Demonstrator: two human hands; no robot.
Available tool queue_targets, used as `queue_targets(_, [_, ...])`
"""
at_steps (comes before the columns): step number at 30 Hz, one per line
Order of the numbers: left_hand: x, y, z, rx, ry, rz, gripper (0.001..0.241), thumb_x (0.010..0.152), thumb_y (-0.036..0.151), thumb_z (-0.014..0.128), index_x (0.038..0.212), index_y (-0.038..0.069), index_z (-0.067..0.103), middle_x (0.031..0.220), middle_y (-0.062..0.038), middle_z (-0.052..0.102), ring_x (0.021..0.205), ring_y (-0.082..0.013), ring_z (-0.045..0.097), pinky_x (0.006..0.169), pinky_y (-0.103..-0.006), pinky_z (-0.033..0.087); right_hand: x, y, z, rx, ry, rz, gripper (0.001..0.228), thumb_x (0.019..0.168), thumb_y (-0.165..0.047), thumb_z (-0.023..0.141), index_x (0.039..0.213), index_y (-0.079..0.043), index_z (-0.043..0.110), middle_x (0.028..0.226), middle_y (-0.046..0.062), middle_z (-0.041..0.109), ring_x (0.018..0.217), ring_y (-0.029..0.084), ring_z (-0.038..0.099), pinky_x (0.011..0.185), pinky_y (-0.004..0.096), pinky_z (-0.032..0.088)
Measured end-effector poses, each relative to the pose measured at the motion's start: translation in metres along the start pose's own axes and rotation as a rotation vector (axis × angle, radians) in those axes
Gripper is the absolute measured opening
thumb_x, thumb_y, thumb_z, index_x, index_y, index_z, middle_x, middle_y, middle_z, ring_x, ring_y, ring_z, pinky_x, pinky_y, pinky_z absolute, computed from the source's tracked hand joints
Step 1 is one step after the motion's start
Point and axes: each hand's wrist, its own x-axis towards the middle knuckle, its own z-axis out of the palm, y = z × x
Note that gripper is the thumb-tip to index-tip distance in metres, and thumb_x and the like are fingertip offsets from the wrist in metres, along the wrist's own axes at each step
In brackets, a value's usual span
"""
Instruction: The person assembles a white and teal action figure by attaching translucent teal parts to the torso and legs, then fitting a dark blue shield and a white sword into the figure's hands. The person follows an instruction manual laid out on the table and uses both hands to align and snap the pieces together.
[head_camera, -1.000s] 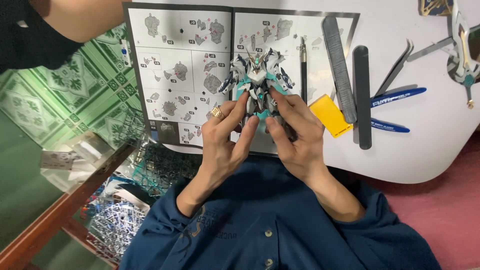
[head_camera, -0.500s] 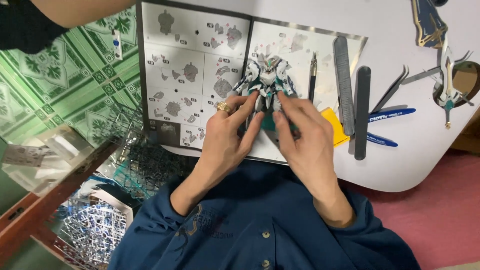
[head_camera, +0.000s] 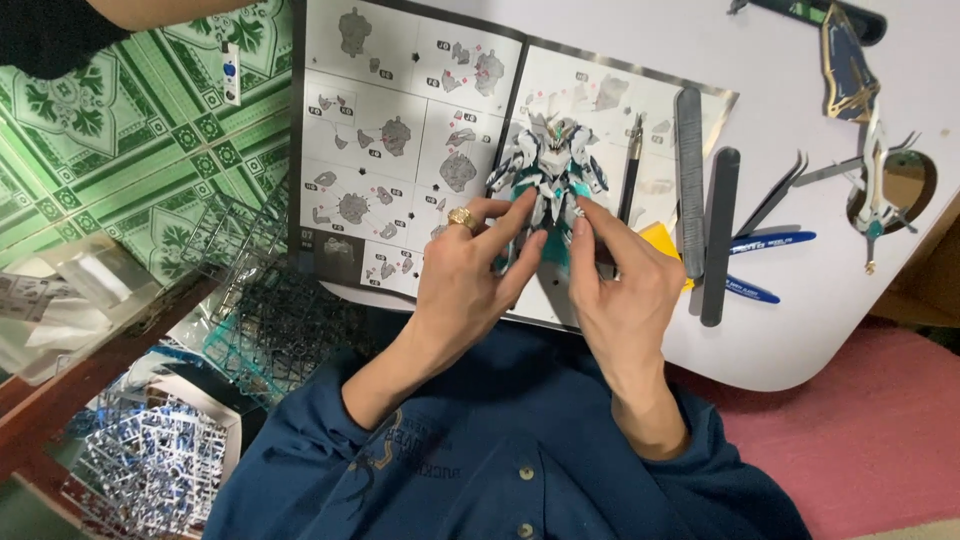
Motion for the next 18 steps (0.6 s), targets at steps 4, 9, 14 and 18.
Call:
queue_targets(4, [-0.005,-0.002,0.005,0.070,0.025,0.043,0.031,0.087,0.023,0.070,0.115,0.011,0.068,0.091,-0.008,0.066,0.061,-0.0237,0.068,0.055,-0.0329,0.054,0.000,0.001,-0.008,0.015,-0.002,0.016,0.015,0.096,-0.010,0.064,0.107,-0.006,0.073,0.090,0.015,0.072,0.084,0.034,0.069,0.068,0.036,0.054])
queue_targets(9, [-0.007,-0.005,0.007,0.072,0.037,0.057,0.031,0.085,0.023,0.071,0.114,0.013,0.068,0.089,-0.006,0.064,0.063,-0.0249,0.068,0.056,-0.0342,0.055,0.003,-0.003,-0.016,0.232,-0.035,0.131,0.012,0.093,-0.004,0.062,0.099,-0.005,0.072,0.092,0.018,0.071,0.089,0.034,0.068,0.069,0.035,0.057])
queue_targets(14, [-0.008,-0.003,0.009,0.109,0.055,0.078,0.031,0.086,0.024,0.071,0.114,0.012,0.069,0.089,-0.007,0.064,0.063,-0.0255,0.068,0.056,-0.0352,0.055,0.000,0.006,-0.015,0.171,0.049,-0.008,0.014,0.098,-0.005,0.056,0.102,-0.001,0.069,0.097,0.017,0.071,0.089,0.034,0.070,0.072,0.038,0.056])
queue_targets(18, [-0.012,-0.005,0.013,0.187,0.126,0.132,0.034,0.084,0.023,0.073,0.116,0.013,0.068,0.094,-0.007,0.066,0.066,-0.0244,0.069,0.055,-0.0322,0.055,-0.005,0.018,-0.013,0.142,-0.040,-0.253,0.013,0.096,-0.003,0.054,0.098,0.001,0.067,0.107,0.019,0.070,0.098,0.037,0.068,0.080,0.041,0.055])
